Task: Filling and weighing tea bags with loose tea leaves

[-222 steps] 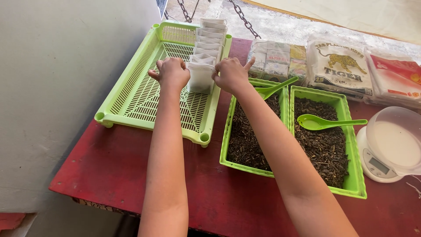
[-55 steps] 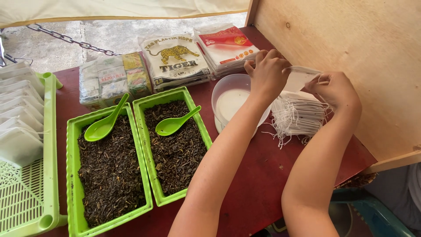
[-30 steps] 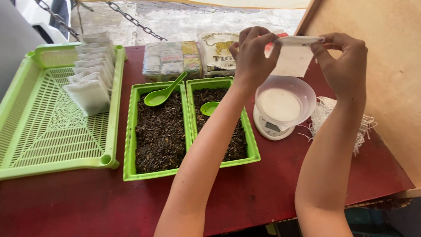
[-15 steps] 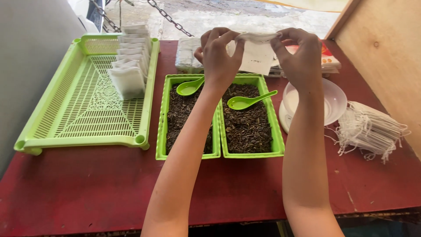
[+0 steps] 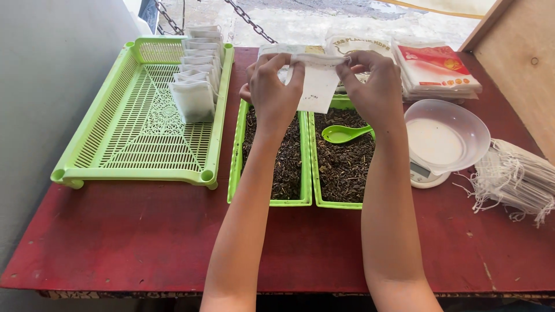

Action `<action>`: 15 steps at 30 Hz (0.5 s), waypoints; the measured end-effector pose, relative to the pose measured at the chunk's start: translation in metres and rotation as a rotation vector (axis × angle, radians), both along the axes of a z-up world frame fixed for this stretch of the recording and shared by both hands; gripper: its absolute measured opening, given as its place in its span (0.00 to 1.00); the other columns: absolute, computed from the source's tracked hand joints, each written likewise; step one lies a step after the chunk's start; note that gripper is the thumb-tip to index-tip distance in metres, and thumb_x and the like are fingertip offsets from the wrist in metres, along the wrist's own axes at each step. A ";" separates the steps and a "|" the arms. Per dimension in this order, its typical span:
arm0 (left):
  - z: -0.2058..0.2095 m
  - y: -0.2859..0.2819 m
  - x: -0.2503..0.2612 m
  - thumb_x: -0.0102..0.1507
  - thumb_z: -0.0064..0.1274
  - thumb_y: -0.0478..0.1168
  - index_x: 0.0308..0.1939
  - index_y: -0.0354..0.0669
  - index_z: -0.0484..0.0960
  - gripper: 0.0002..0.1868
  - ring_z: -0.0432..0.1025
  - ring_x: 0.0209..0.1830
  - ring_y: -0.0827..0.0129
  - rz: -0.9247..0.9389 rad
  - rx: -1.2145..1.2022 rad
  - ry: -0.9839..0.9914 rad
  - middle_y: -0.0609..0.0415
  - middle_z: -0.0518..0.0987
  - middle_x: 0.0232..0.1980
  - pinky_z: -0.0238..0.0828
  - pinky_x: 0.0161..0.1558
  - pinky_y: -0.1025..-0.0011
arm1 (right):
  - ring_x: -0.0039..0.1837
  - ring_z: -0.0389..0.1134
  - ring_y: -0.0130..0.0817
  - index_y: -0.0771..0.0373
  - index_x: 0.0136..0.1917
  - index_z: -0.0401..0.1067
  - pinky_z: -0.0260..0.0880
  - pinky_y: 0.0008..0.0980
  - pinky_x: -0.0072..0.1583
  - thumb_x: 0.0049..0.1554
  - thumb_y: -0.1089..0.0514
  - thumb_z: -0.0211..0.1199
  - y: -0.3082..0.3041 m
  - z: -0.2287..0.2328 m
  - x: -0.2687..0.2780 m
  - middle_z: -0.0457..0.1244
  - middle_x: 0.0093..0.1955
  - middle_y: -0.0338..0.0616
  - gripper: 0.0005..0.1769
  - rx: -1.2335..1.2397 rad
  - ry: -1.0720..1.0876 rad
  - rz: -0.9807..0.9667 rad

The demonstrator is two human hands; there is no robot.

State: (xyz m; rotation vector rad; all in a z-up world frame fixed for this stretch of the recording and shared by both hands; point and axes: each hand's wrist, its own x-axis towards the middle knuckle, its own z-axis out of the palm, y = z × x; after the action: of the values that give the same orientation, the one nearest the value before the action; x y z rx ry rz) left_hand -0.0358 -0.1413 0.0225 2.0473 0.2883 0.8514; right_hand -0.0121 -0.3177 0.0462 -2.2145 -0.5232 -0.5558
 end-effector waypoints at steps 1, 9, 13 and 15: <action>0.000 0.002 -0.002 0.59 0.56 0.54 0.36 0.61 0.87 0.09 0.69 0.57 0.62 0.001 0.000 0.000 0.64 0.83 0.52 0.50 0.51 0.56 | 0.50 0.74 0.30 0.55 0.49 0.80 0.67 0.39 0.51 0.63 0.48 0.66 0.000 0.000 -0.001 0.73 0.42 0.38 0.10 0.000 0.000 0.001; 0.013 0.018 -0.028 0.59 0.60 0.47 0.36 0.62 0.86 0.03 0.67 0.60 0.57 -0.269 0.202 0.133 0.61 0.78 0.48 0.44 0.61 0.34 | 0.57 0.72 0.55 0.54 0.51 0.80 0.66 0.58 0.60 0.61 0.53 0.64 -0.012 0.004 -0.015 0.70 0.49 0.48 0.08 -0.175 0.088 0.094; 0.013 0.020 -0.031 0.60 0.59 0.47 0.36 0.64 0.87 0.03 0.68 0.59 0.57 -0.318 0.320 0.185 0.60 0.79 0.47 0.43 0.61 0.34 | 0.58 0.71 0.59 0.56 0.52 0.80 0.65 0.61 0.60 0.60 0.54 0.63 -0.014 0.022 -0.032 0.70 0.50 0.52 0.09 -0.231 0.093 0.134; 0.020 0.018 -0.040 0.60 0.59 0.44 0.37 0.61 0.88 0.04 0.69 0.58 0.57 -0.354 0.380 0.179 0.59 0.79 0.46 0.42 0.61 0.31 | 0.59 0.71 0.63 0.59 0.51 0.80 0.64 0.64 0.60 0.59 0.56 0.62 -0.015 0.029 -0.040 0.71 0.52 0.56 0.10 -0.255 0.126 0.188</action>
State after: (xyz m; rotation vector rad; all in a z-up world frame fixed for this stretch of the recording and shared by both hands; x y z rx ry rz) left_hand -0.0761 -0.1235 0.0420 2.4362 -0.1523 0.5325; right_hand -0.0518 -0.3323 0.0750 -2.3870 -0.7612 -0.2596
